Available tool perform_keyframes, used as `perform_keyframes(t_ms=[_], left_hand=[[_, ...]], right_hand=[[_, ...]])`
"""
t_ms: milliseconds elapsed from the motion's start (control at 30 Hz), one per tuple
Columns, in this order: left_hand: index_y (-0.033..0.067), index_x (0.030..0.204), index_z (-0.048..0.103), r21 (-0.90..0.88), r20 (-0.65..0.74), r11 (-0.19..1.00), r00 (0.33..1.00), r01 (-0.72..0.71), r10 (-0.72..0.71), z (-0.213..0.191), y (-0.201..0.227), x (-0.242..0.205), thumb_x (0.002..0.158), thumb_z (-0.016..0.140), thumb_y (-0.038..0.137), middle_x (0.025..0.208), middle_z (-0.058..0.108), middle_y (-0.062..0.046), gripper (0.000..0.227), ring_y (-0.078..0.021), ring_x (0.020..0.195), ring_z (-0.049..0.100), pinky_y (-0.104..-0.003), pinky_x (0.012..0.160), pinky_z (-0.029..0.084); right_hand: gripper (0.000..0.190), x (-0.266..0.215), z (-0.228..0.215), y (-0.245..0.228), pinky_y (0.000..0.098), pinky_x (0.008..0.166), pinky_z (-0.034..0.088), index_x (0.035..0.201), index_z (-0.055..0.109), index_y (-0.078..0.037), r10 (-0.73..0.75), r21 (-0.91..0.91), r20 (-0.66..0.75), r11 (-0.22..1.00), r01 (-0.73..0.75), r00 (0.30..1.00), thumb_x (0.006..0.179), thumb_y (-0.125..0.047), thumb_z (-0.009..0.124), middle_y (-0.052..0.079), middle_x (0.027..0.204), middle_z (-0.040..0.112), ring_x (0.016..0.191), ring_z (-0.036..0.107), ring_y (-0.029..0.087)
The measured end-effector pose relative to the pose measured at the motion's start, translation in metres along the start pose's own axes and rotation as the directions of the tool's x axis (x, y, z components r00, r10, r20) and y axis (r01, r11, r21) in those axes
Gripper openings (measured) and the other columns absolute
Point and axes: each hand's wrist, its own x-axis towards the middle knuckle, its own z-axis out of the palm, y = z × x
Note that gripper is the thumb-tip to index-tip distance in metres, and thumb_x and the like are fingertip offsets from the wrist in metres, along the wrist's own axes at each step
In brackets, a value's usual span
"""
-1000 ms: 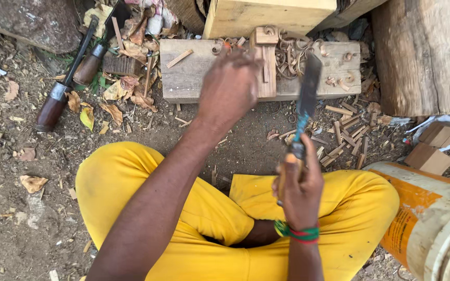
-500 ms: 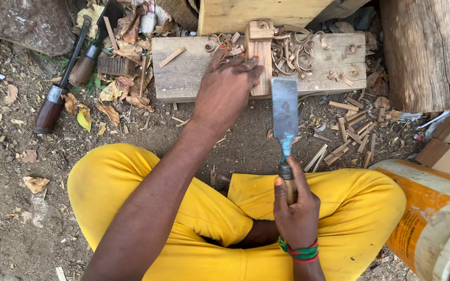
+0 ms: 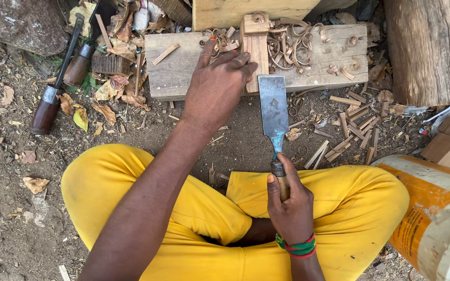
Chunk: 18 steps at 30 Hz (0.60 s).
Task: The person carves small grooves into a wooden piece using a chisel, holding the wood against a larger wooden block on the ground.
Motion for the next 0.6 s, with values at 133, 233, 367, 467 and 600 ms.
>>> perform_keyframes(t_ms=[133, 233, 367, 467, 600], left_hand=[[0.0231, 0.12, 0.075, -0.05, 0.057, 0.999, 0.998, 0.014, -0.011, -0.004, -0.002, 0.003, 0.091, 0.072, 0.002, 0.129, 0.072, -0.004, 0.035, -0.0181, 0.113, 0.072, -0.055, 0.123, 0.034], [0.0199, 0.129, 0.07, -0.183, 0.26, 0.965, 0.956, 0.186, -0.135, -0.007, -0.001, 0.0, 0.102, 0.065, 0.008, 0.126, 0.071, -0.012, 0.03, -0.0254, 0.098, 0.074, -0.045, 0.094, 0.057], [0.0165, 0.105, 0.079, -0.254, 0.008, 0.967, 1.0, -0.003, 0.006, -0.007, -0.01, 0.005, 0.093, 0.074, 0.019, 0.112, 0.077, -0.009, 0.014, -0.022, 0.097, 0.076, -0.047, 0.116, 0.041], [0.0156, 0.099, 0.081, -0.27, -0.072, 0.961, 0.997, -0.052, 0.033, 0.001, -0.01, 0.003, 0.091, 0.076, 0.021, 0.111, 0.078, -0.009, 0.011, -0.0225, 0.103, 0.075, -0.046, 0.114, 0.042], [0.0147, 0.108, 0.079, -0.28, -0.06, 0.958, 0.997, -0.062, 0.047, 0.019, -0.012, -0.001, 0.101, 0.072, 0.018, 0.119, 0.076, -0.009, 0.01, -0.0209, 0.107, 0.074, -0.041, 0.101, 0.052]], right_hand=[[0.042, 0.002, 0.0, 0.001, 0.0279, 0.045, 0.034, 0.138, 0.06, -0.006, 0.002, 0.044, 0.01, 0.999, -0.002, 1.0, 0.097, -0.014, 0.066, 0.0, 0.057, 0.041, 0.051, 0.036, 0.005], [0.041, 0.003, 0.001, 0.002, 0.0268, 0.046, 0.035, 0.138, 0.059, -0.007, 0.001, 0.064, 0.014, 0.998, -0.002, 1.0, 0.098, -0.014, 0.065, 0.0, 0.059, 0.042, 0.053, 0.036, 0.005], [0.042, 0.003, 0.0, 0.003, 0.0271, 0.045, 0.034, 0.139, 0.059, -0.007, 0.016, 0.076, 0.029, 0.997, -0.018, 0.999, 0.099, -0.014, 0.065, 0.0, 0.058, 0.042, 0.052, 0.036, 0.005], [0.042, 0.003, -0.001, 0.004, 0.0276, 0.045, 0.034, 0.14, 0.059, -0.007, 0.018, 0.103, 0.03, 0.995, -0.021, 0.999, 0.098, -0.014, 0.065, -0.001, 0.058, 0.044, 0.052, 0.037, 0.005], [0.045, 0.001, -0.001, 0.006, 0.0255, 0.047, 0.039, 0.142, 0.059, -0.007, 0.043, 0.129, 0.025, 0.991, -0.046, 0.999, 0.099, -0.017, 0.065, -0.001, 0.06, 0.048, 0.054, 0.043, 0.003]])
